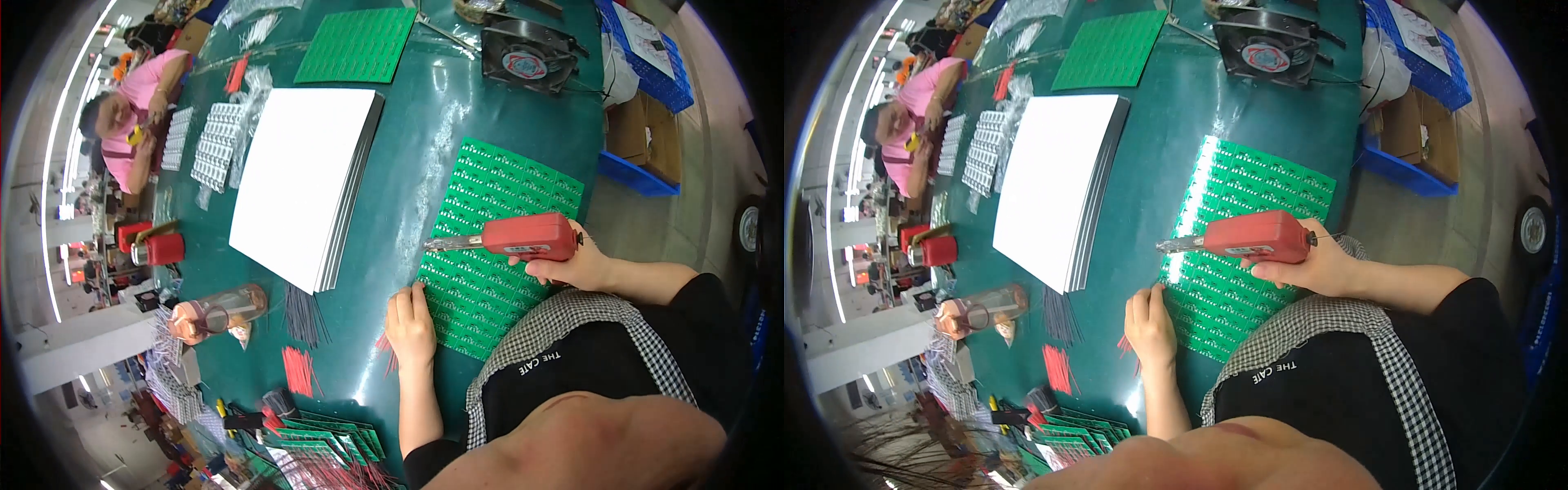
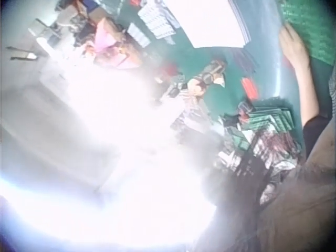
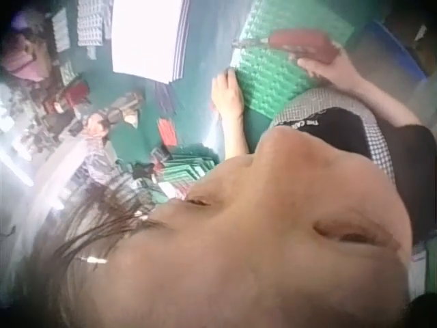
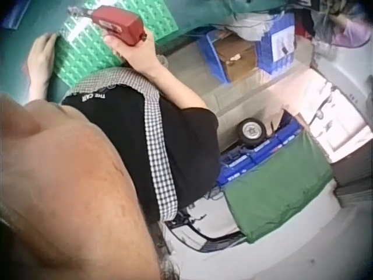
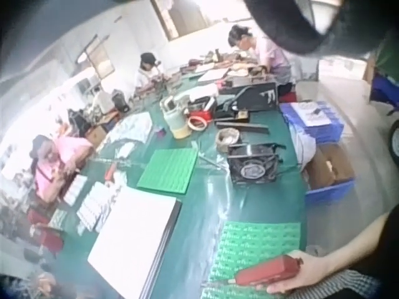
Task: Applying adhesive using a glue gun to connect wires to LED panels on an assembly line.
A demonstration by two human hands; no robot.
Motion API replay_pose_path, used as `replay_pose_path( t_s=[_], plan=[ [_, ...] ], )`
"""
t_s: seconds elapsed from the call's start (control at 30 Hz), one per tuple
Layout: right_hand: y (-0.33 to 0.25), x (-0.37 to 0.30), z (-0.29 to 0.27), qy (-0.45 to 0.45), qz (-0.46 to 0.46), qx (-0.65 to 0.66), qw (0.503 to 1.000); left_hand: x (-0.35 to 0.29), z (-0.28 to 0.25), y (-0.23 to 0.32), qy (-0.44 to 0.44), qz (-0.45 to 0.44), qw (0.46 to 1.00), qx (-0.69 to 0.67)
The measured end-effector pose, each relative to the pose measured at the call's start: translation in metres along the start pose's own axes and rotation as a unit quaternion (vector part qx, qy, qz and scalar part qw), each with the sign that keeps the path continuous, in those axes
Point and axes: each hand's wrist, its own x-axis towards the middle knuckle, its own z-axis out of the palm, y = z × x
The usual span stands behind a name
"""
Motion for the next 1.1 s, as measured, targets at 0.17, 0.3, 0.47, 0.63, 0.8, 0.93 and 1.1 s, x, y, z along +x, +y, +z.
replay_pose_path(
  t_s=[0.17,0.3,0.47,0.63,0.8,0.93,1.1],
  plan=[
    [-0.003,-0.020,-0.004,0.025,-0.026,0.021,0.999,0.004,-0.002,-0.001,0.096,0.006,0.995,-0.015],
    [0.018,-0.039,-0.025,0.084,-0.100,0.053,0.990,0.011,0.004,0.017,0.085,-0.011,0.996,-0.027],
    [0.027,-0.032,-0.028,0.102,-0.266,-0.011,0.959,-0.001,-0.012,0.018,0.102,-0.064,0.992,-0.023],
    [0.051,-0.053,-0.039,0.163,-0.316,-0.004,0.934,0.018,-0.013,0.052,0.089,0.020,0.990,-0.104],
    [0.061,-0.063,-0.037,0.140,-0.386,-0.056,0.910,0.015,-0.008,0.085,0.050,0.009,0.982,-0.184],
    [0.058,-0.062,-0.038,0.086,-0.376,-0.076,0.919,0.015,-0.020,0.115,0.007,-0.047,0.963,-0.267],
    [0.051,-0.031,-0.028,-0.015,-0.336,-0.029,0.941,0.024,-0.014,0.109,-0.068,-0.148,0.894,-0.418]
  ],
)
